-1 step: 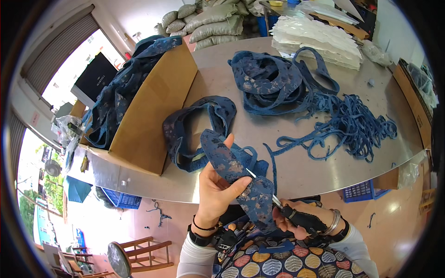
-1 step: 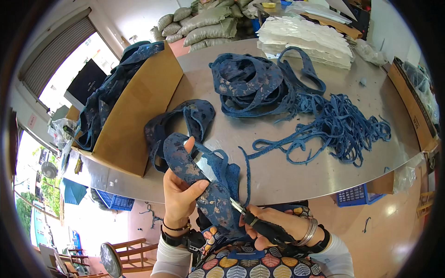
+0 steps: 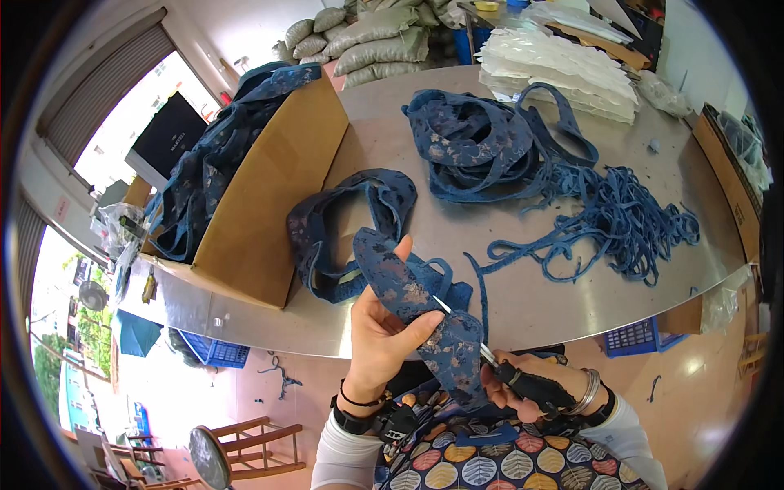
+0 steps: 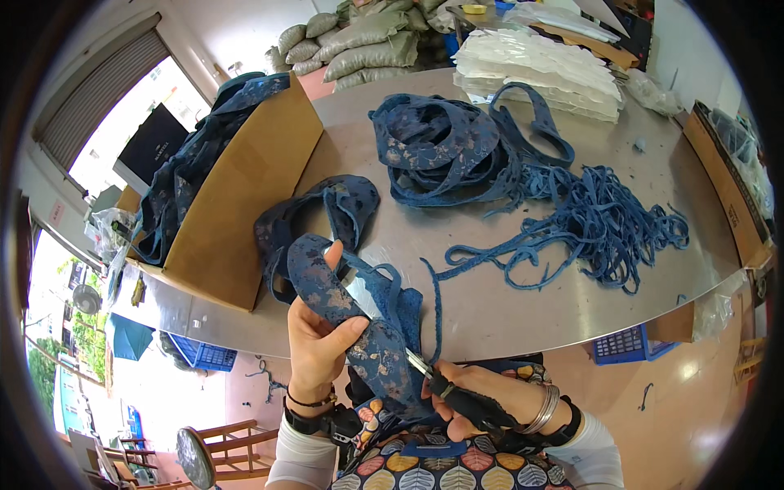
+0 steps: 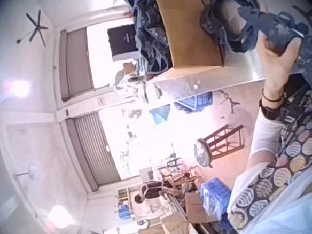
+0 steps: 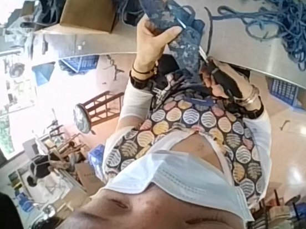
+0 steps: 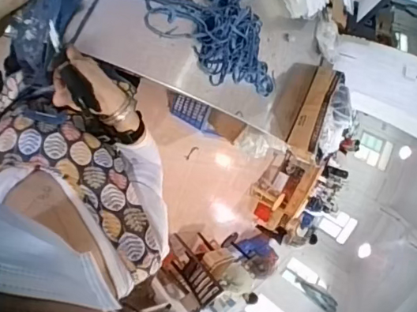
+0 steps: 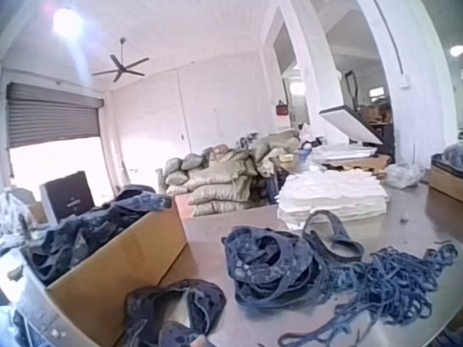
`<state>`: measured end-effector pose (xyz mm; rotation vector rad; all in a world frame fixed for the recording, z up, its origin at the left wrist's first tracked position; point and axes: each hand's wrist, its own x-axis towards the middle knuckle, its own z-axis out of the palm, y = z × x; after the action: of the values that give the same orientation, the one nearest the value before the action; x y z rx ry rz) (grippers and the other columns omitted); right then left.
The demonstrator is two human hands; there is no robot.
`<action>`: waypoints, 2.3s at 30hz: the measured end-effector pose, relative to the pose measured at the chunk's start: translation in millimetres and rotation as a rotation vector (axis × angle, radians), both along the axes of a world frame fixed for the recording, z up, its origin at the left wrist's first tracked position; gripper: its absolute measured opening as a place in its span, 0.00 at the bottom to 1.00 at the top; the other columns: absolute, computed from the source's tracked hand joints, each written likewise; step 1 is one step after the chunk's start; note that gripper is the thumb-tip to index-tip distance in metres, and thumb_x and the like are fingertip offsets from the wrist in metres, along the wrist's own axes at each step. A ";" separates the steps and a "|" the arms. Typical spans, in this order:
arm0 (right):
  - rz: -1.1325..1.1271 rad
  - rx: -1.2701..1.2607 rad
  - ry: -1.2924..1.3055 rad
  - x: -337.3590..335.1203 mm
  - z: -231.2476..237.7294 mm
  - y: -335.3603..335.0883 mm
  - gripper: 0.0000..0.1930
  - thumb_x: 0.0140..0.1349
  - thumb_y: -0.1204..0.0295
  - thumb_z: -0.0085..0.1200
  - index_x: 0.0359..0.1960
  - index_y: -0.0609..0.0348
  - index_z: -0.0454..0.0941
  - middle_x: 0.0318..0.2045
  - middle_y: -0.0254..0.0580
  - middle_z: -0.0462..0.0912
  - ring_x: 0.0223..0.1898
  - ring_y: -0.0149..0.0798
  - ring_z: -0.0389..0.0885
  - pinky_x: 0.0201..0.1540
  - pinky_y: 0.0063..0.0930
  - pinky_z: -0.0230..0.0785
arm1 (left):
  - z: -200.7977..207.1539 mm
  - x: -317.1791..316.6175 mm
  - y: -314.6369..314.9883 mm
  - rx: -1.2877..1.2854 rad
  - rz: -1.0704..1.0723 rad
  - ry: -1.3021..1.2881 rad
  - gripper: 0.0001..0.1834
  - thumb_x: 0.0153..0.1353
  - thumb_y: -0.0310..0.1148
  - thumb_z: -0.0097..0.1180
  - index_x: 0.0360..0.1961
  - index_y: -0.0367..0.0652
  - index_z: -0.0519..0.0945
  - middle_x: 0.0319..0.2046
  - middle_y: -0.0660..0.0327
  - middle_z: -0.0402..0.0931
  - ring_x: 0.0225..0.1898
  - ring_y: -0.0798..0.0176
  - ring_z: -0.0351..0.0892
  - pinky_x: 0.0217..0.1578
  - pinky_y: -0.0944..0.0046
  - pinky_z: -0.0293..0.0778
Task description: Trimming excess fabric from blue patterned shoe upper components using scissors.
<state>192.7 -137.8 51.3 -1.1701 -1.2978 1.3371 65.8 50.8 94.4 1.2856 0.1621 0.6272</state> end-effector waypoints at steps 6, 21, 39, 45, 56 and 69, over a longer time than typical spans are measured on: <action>-0.080 -0.126 -0.080 -2.7 16.1 2.2 0.17 0.48 0.63 0.53 0.34 0.61 0.67 0.19 0.32 0.73 0.16 0.30 0.70 0.18 0.21 0.62 | 1.1 -0.5 -1.4 0.001 0.012 -0.008 0.38 0.48 0.16 0.58 0.61 0.34 0.55 0.40 0.61 0.74 0.41 0.70 0.74 0.44 0.70 0.70; -0.055 -0.481 0.600 -0.6 2.3 -5.2 0.24 0.61 0.51 0.41 0.39 0.65 0.66 0.22 0.30 0.74 0.24 0.23 0.73 0.26 0.10 0.62 | 3.0 -1.9 -1.7 -0.007 -0.001 0.029 0.38 0.47 0.17 0.58 0.60 0.33 0.56 0.39 0.61 0.74 0.40 0.70 0.75 0.44 0.70 0.70; -0.104 -0.042 0.237 -6.2 -4.7 2.8 0.36 0.50 0.38 0.48 0.38 0.65 0.66 0.19 0.28 0.73 0.17 0.21 0.68 0.20 0.11 0.60 | -3.1 -3.8 -7.4 -0.192 -0.017 0.034 0.32 0.54 0.24 0.55 0.59 0.33 0.57 0.42 0.58 0.73 0.44 0.68 0.73 0.47 0.68 0.68; -0.099 -0.393 0.398 -15.6 -4.5 11.9 0.39 0.40 0.34 0.54 0.37 0.61 0.68 0.17 0.26 0.70 0.16 0.21 0.68 0.19 0.11 0.58 | -25.0 -21.2 4.6 -0.404 0.079 0.124 0.19 0.65 0.35 0.39 0.50 0.29 0.68 0.41 0.52 0.75 0.40 0.63 0.77 0.43 0.67 0.73; 0.018 -0.183 0.261 -22.6 -24.0 16.6 0.37 0.45 0.31 0.45 0.31 0.59 0.68 0.19 0.30 0.69 0.23 0.27 0.70 0.27 0.18 0.61 | -43.1 -32.9 -2.3 -0.358 0.052 0.050 0.24 0.55 0.18 0.52 0.54 0.33 0.64 0.42 0.57 0.74 0.43 0.66 0.74 0.45 0.67 0.70; 0.015 -0.076 0.008 -30.8 -34.7 18.2 0.24 0.57 0.47 0.45 0.37 0.58 0.68 0.21 0.27 0.72 0.23 0.25 0.71 0.28 0.13 0.62 | -45.6 -27.4 -12.6 -0.224 0.169 -0.001 0.26 0.53 0.18 0.54 0.54 0.32 0.62 0.46 0.57 0.71 0.45 0.67 0.72 0.48 0.68 0.67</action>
<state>161.9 -119.7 16.6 -1.2080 -1.2621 1.4111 38.5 38.3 48.8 1.0621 0.3340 0.7323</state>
